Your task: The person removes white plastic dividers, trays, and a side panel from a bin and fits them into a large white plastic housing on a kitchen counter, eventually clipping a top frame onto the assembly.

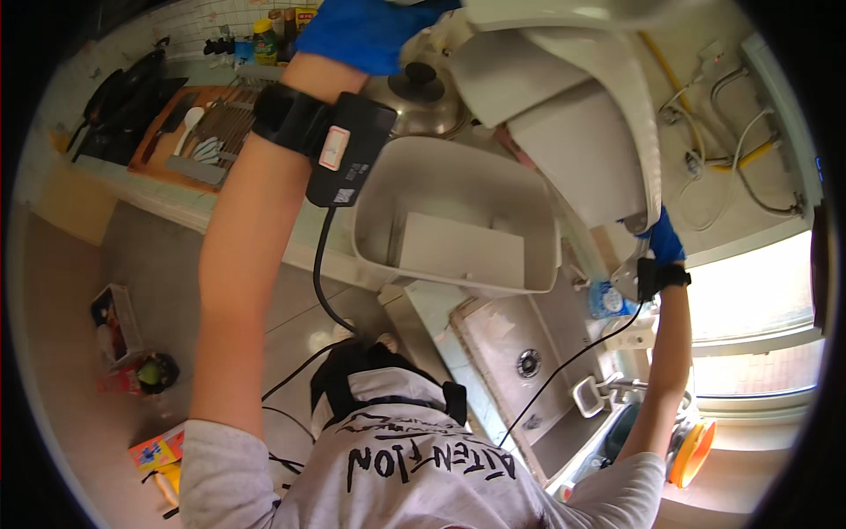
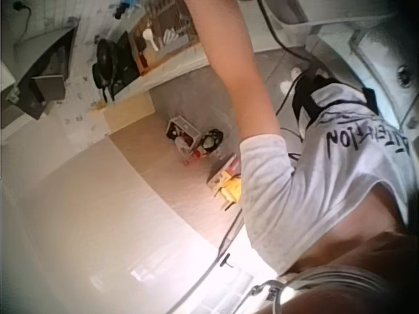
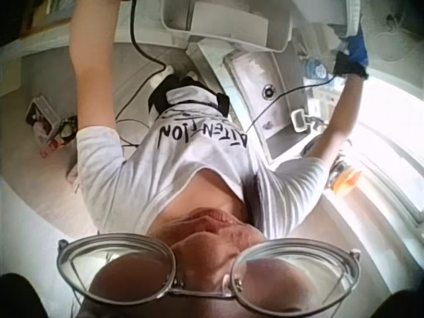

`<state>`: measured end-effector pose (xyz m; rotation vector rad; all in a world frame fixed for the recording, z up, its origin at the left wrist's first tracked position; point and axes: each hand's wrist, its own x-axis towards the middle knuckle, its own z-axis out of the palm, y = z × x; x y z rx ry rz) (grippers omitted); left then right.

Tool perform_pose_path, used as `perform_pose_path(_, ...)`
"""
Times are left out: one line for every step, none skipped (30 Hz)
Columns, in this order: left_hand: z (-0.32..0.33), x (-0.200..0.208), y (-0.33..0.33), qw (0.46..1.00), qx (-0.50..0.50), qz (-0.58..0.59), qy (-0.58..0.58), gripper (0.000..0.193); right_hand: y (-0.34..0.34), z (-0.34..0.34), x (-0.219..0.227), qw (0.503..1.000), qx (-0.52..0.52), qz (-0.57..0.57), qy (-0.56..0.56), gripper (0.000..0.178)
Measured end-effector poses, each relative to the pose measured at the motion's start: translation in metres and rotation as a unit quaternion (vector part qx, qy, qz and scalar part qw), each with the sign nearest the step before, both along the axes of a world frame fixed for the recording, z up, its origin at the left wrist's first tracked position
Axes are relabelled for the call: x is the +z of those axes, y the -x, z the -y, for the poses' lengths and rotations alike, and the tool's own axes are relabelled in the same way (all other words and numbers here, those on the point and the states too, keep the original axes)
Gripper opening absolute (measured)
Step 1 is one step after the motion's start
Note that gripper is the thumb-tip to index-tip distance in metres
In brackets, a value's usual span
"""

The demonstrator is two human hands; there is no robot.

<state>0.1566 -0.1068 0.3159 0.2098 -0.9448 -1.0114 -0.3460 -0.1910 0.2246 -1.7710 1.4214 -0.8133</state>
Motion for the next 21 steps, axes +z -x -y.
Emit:
perform_pose_path(-0.004,0.017,0.009,0.997,-0.072,-0.013,-0.005,0.049,-0.001,-0.016,-0.003,0.992,0.071,-0.018,0.104,0.043)
perform_pose_path(0.000,0.030,0.027,0.987,-0.160,-0.027,-0.004,0.053,0.044,-0.010,-0.019,0.995,0.002,-0.065,0.073,0.038)
perform_pose_path(0.010,0.030,0.044,0.977,0.087,0.097,0.169,0.053,0.093,-0.007,-0.026,0.990,-0.071,-0.112,0.045,0.033)
perform_pose_path(0.015,0.028,0.049,0.858,0.353,0.213,0.305,0.053,0.085,-0.017,-0.028,0.952,0.023,-0.247,0.178,0.032)
perform_pose_path(0.007,0.035,0.058,0.794,0.445,0.231,0.342,0.049,0.073,-0.028,-0.029,0.958,-0.043,-0.259,0.118,0.036)
perform_pose_path(0.003,0.045,0.067,0.816,0.393,0.236,0.353,0.049,0.064,-0.039,-0.027,0.954,-0.115,-0.269,0.057,0.041)
perform_pose_path(0.001,0.052,0.076,0.851,0.307,0.240,0.351,0.049,0.074,-0.043,-0.033,0.964,-0.148,-0.223,0.009,0.043)
perform_pose_path(0.004,0.064,0.084,0.870,0.243,0.247,0.351,0.049,0.089,-0.044,-0.042,0.969,-0.155,-0.193,-0.028,0.043)
perform_pose_path(0.005,0.074,0.094,0.876,0.195,0.243,0.367,0.049,0.162,-0.046,-0.066,0.978,-0.203,0.024,-0.045,0.036)
perform_pose_path(0.003,0.085,0.096,0.877,0.163,0.242,0.381,0.049,0.221,-0.047,-0.073,0.942,-0.226,0.242,-0.050,0.030)
perform_pose_path(0.006,0.084,0.094,0.878,0.146,0.254,0.379,0.049,0.215,-0.046,-0.074,0.942,-0.226,0.241,-0.051,0.030)
perform_pose_path(0.011,0.082,0.092,0.878,0.127,0.264,0.380,0.049,0.202,-0.052,-0.073,0.968,-0.216,0.122,-0.023,0.030)
perform_pose_path(0.015,0.080,0.090,0.880,0.105,0.267,0.379,0.049,0.184,-0.060,-0.070,0.979,-0.205,0.002,0.004,0.029)
perform_pose_path(0.018,0.078,0.085,0.882,0.085,0.273,0.374,0.049,0.158,-0.065,-0.066,0.975,-0.186,-0.117,0.029,0.029)
perform_pose_path(0.020,0.077,0.082,0.884,0.067,0.275,0.372,0.049,0.136,-0.073,-0.060,0.956,-0.166,-0.236,0.053,0.029)
perform_pose_path(0.021,0.076,0.080,0.887,0.046,0.271,0.370,0.049,0.127,-0.083,-0.054,0.922,-0.145,-0.351,0.073,0.029)
perform_pose_path(0.020,0.075,0.078,0.889,0.027,0.267,0.371,0.049,0.126,-0.088,-0.048,0.917,-0.143,-0.365,0.074,0.029)
perform_pose_path(0.017,0.075,0.076,0.892,0.004,0.257,0.372,0.049,0.129,-0.096,-0.042,0.931,-0.147,-0.330,0.058,0.030)
perform_pose_path(0.015,0.072,0.072,0.896,-0.027,0.242,0.371,0.049,0.132,-0.098,-0.036,0.945,-0.147,-0.290,0.041,0.031)
perform_pose_path(0.014,0.072,0.067,0.902,-0.060,0.229,0.362,0.049,0.133,-0.099,-0.031,0.958,-0.146,-0.244,0.023,0.032)
perform_pose_path(0.004,0.065,0.063,0.911,-0.156,0.165,0.343,0.045,0.133,-0.096,-0.027,0.971,-0.140,-0.193,0.001,0.033)
